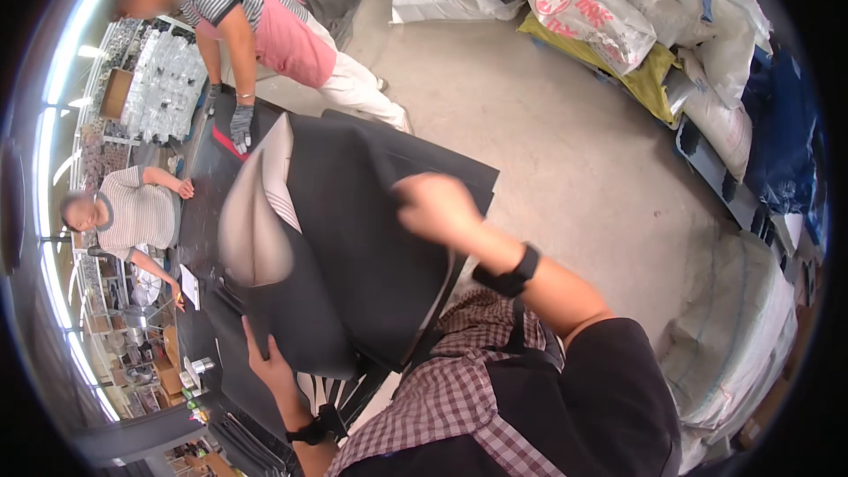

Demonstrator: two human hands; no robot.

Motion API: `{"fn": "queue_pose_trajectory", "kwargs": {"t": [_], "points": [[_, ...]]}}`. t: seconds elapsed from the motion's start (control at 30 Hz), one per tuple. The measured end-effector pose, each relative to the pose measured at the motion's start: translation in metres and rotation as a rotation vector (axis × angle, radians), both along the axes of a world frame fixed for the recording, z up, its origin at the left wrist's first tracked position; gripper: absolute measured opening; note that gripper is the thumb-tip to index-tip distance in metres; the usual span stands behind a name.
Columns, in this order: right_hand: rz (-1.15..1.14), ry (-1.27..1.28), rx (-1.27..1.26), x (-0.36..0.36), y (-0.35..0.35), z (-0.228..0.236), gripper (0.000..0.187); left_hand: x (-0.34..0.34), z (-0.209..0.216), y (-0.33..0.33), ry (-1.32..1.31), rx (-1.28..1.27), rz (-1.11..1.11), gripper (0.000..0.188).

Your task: The person organizes black foam sheets on a table by flipping them over and stacking them into separate piles.

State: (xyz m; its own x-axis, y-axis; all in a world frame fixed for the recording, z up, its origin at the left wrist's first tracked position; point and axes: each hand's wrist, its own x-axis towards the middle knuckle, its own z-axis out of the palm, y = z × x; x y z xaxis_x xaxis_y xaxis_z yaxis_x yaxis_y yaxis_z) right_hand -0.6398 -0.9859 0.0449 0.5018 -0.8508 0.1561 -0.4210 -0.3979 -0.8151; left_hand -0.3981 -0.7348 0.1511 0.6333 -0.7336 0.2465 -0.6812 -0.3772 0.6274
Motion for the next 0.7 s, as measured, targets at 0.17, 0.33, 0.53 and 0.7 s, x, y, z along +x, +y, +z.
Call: {"fn": "queue_pose_trajectory", "kwargs": {"t": [0.17,0.33,0.53,0.7], "points": [[0.246,-0.328,0.056,0.045,0.06,0.056,0.027,-0.039,-0.034,-0.016,0.203,-0.262,0.055,0.05],[0.0,-0.452,0.103,0.01,0.021,0.049,0.026,-0.062,-0.067,-0.015,-0.204,0.348,0.047,0.027],[-0.52,-0.266,0.081,-0.103,-0.03,-0.059,0.04,-0.137,-0.102,-0.075,-0.141,0.621,-0.888,0.062],[-0.262,-0.188,-0.124,-0.053,0.017,-0.023,0.03,-0.118,-0.127,-0.018,-0.213,0.637,-0.889,0.058]]}}
